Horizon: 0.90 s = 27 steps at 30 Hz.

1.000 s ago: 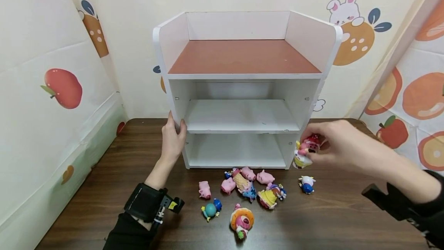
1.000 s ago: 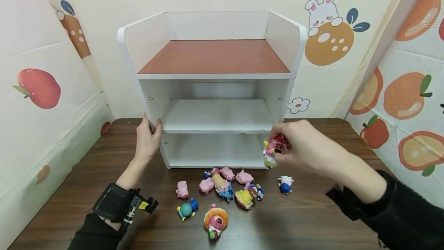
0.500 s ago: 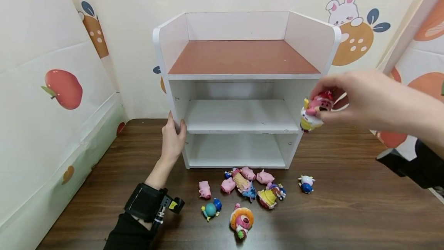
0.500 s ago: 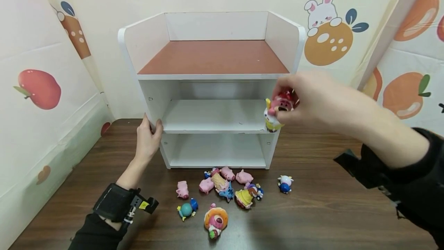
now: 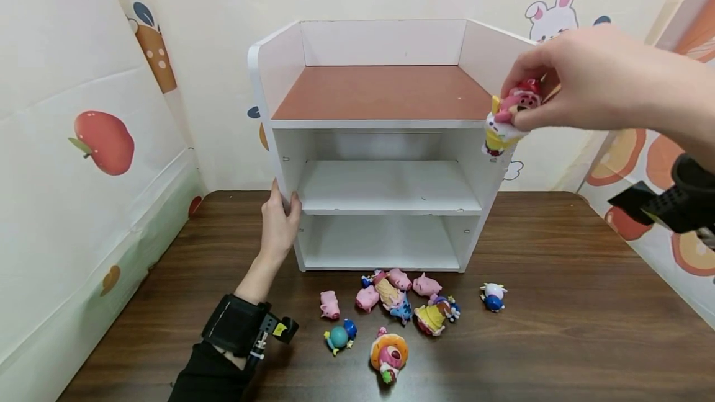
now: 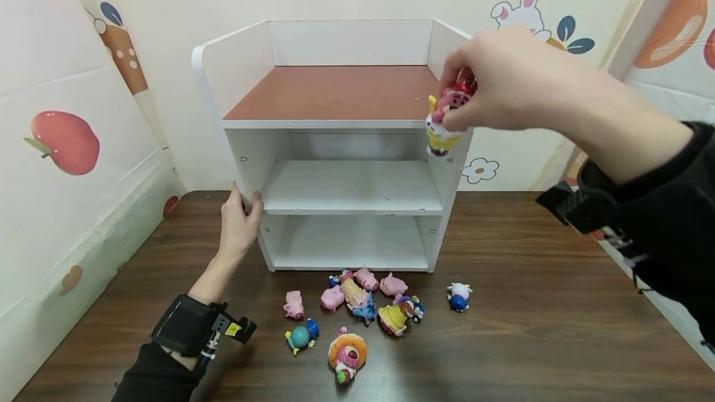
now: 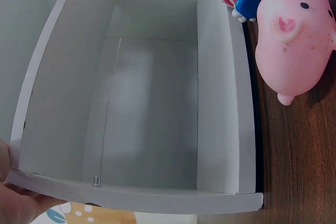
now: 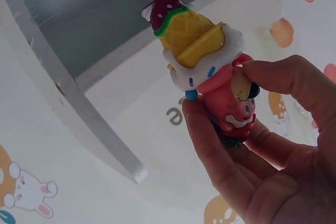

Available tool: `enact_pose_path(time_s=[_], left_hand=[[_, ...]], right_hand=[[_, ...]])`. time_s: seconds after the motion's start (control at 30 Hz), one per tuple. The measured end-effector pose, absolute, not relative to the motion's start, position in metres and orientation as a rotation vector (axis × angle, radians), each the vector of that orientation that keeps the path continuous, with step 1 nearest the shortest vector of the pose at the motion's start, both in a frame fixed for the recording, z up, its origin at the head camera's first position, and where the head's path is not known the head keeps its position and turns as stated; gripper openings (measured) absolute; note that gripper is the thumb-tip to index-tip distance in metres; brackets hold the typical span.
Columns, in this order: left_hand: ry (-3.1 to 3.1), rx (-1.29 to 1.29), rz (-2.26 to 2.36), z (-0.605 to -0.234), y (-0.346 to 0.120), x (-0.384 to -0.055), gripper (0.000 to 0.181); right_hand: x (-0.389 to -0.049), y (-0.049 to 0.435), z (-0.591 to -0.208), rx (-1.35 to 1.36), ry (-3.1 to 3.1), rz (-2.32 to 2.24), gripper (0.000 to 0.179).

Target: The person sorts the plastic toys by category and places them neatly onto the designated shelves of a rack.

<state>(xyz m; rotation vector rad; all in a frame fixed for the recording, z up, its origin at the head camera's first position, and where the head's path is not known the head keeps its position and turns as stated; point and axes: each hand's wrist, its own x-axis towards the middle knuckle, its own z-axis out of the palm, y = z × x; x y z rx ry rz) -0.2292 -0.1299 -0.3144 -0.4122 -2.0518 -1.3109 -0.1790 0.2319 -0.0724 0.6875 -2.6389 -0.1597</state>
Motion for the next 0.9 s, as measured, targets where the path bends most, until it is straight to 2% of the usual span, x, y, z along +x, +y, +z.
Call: enact_pose_path(time_s=[0.37, 0.9], left_hand=[[-2.043, -0.412, -1.297, -0.317, -0.127, -0.231, 0.039], [-2.031, -0.41, -1.296, -0.317, -0.128, -0.23, 0.039]], right_hand=[[-0.219, 0.237, -0.052, 0.56, -2.707, -0.127, 0.031], [-0.223, 0.208, -0.038, 0.44, -2.84, -0.093, 0.029]])
